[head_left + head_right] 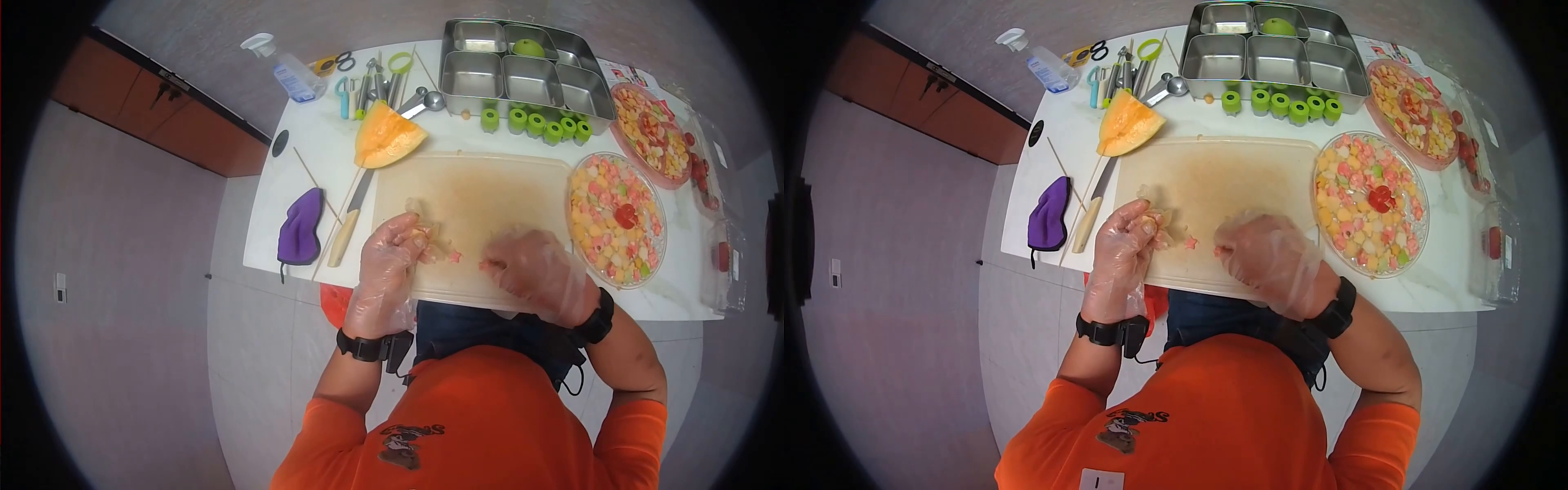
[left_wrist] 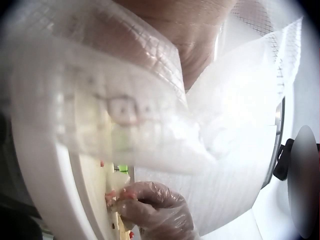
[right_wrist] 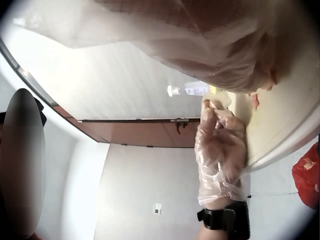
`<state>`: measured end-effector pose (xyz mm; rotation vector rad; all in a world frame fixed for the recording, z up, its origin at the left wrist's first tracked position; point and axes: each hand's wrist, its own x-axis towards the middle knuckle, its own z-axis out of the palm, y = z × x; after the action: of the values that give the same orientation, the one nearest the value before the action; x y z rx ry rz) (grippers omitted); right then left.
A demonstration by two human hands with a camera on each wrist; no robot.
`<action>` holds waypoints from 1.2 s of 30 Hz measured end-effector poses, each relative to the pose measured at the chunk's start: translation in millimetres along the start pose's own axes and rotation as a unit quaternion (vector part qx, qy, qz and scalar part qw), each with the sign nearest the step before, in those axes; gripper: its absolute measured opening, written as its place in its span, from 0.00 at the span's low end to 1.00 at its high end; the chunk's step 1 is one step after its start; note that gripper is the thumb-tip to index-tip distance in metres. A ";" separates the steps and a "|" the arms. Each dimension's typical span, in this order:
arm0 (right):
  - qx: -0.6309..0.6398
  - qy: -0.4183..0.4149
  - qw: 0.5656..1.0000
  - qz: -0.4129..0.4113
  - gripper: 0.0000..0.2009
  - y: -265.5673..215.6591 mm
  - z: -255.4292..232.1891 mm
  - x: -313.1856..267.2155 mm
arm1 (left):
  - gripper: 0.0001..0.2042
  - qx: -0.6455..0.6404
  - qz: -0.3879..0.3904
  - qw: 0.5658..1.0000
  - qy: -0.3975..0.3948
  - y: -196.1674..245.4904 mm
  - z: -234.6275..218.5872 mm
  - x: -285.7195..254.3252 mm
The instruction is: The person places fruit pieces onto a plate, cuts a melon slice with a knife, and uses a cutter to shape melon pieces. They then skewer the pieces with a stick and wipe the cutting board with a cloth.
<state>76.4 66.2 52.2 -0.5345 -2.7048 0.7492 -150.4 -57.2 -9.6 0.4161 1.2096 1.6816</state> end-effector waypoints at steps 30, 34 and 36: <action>0.581 -0.082 0.779 0.219 0.06 -89.5 1.4 30.5 | 0.17 -0.034 0.181 0.980 0.076 67.2 -63.1 -71.3; 0.492 -0.119 0.862 0.019 0.05 -143.1 58.7 73.2 | 0.16 -0.041 0.315 0.924 0.215 78.7 -120.6 -140.7; 0.395 -0.074 0.904 -0.148 0.04 -170.5 99.7 99.7 | 0.14 -0.045 0.363 0.892 0.265 73.7 -146.5 -172.7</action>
<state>-95.1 -71.0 78.7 0.1318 -2.2213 1.6981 -215.8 -282.4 32.4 0.3869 1.4540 2.6131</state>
